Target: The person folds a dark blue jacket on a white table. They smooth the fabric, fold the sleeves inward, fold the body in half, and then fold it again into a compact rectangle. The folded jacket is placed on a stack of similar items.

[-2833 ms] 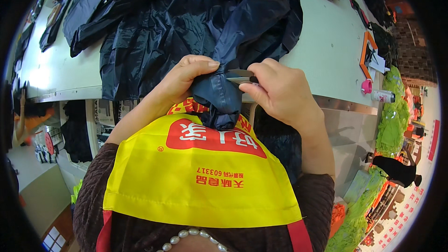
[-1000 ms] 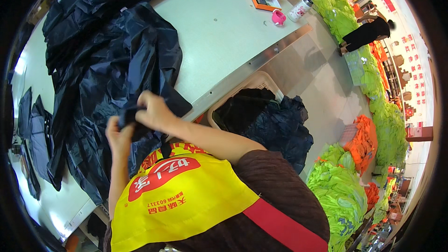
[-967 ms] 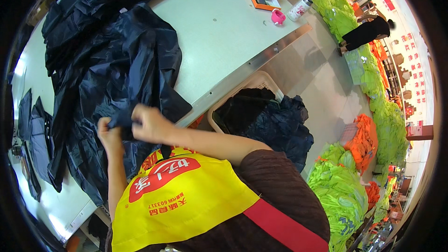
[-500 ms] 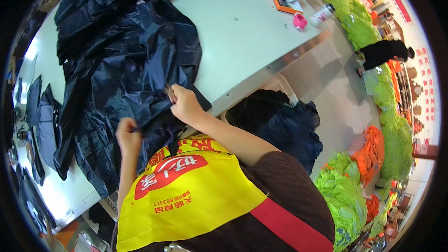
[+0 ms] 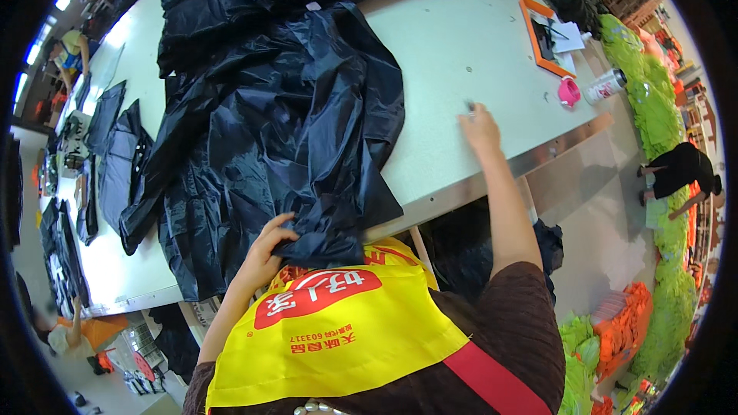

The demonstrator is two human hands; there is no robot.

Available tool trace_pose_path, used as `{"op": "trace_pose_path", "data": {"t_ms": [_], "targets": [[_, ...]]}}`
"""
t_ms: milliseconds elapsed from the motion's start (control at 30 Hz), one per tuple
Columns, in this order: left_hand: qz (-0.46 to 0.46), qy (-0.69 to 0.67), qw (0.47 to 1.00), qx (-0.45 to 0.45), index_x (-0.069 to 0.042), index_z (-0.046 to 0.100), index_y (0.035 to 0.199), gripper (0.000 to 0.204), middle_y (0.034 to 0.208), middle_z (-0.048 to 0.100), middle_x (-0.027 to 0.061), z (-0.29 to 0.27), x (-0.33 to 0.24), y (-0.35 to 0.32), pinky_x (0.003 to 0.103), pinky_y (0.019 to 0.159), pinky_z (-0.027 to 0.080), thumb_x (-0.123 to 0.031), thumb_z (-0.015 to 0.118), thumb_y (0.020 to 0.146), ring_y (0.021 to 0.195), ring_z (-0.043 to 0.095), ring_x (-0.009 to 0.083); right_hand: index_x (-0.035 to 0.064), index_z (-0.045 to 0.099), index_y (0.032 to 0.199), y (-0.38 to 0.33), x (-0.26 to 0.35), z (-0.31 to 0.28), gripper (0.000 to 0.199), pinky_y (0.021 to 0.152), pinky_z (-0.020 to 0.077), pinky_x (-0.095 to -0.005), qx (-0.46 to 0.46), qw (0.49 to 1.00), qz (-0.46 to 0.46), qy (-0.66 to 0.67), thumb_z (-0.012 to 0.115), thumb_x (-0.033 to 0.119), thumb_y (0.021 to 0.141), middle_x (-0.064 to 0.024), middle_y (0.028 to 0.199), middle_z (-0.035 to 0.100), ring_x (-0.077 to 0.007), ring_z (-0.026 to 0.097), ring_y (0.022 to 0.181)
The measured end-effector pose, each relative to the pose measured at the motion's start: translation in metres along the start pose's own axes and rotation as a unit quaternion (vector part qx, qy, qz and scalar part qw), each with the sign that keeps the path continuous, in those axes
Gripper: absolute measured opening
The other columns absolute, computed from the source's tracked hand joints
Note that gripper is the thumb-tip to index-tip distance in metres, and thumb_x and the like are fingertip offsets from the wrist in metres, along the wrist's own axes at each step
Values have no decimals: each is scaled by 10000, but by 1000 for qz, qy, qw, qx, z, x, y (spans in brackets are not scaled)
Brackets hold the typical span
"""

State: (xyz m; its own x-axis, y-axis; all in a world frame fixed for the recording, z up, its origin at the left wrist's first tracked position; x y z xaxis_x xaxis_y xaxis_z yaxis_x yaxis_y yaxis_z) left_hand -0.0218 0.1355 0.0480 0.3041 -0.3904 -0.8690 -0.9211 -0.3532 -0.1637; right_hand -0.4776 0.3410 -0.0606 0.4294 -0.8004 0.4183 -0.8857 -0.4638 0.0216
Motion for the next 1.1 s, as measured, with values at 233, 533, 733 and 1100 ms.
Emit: {"op": "trace_pose_path", "data": {"t_ms": [233, 533, 733, 1100], "targets": [[-353, 137, 922, 77, -65, 675, 1014, 487, 1231, 568, 166, -54, 70, -148, 345, 1021, 379, 174, 397, 693, 1159, 526, 329, -4, 429, 1317, 57, 22, 17, 716, 972, 395, -427, -53, 993, -87, -51, 609, 478, 820, -259, 1289, 471, -379, 469, 1185], [-580, 335, 728, 148, -140, 702, 974, 262, 1165, 610, 154, -112, 145, -286, 388, 887, 487, -195, 540, 776, 1022, 615, 306, 25, 335, 1378, -30, 266, 126, 849, 985, 397, -408, 250, 856, -205, 403, 687, 476, 750, -275, 1372, 371, -367, 405, 1260], [-106, -3, 994, -29, -25, 407, 1350, 820, 1381, 424, 150, -75, -70, -82, 344, 1104, 230, -2, 608, 554, 1328, 346, 285, 13, 483, 1194, -173, 297, 166, 456, 934, 417, -373, 235, 849, -171, 441, 658, 93, 780, -212, 1117, 583, -365, 544, 1082], [-122, 260, 952, -105, -128, 603, 1125, 552, 1079, 579, 78, 8, 63, -149, 383, 914, 395, -112, 756, 594, 1065, 505, 289, 33, 482, 1285, -282, 281, 28, 517, 921, 452, -397, 630, 568, -530, 6, 615, 259, 839, -264, 1177, 563, -337, 592, 1037]]}}
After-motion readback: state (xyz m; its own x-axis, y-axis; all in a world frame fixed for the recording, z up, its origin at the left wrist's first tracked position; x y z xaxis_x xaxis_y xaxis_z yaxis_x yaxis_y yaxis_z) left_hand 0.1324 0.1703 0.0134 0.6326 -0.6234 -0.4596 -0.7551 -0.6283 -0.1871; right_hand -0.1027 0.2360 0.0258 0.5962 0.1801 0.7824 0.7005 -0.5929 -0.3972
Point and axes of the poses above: each hand's wrist, its own y-axis towards the middle knuckle, its own z-axis out of the palm, x = y × z, the point moved 1 cm from there along y, towards the middle knuckle
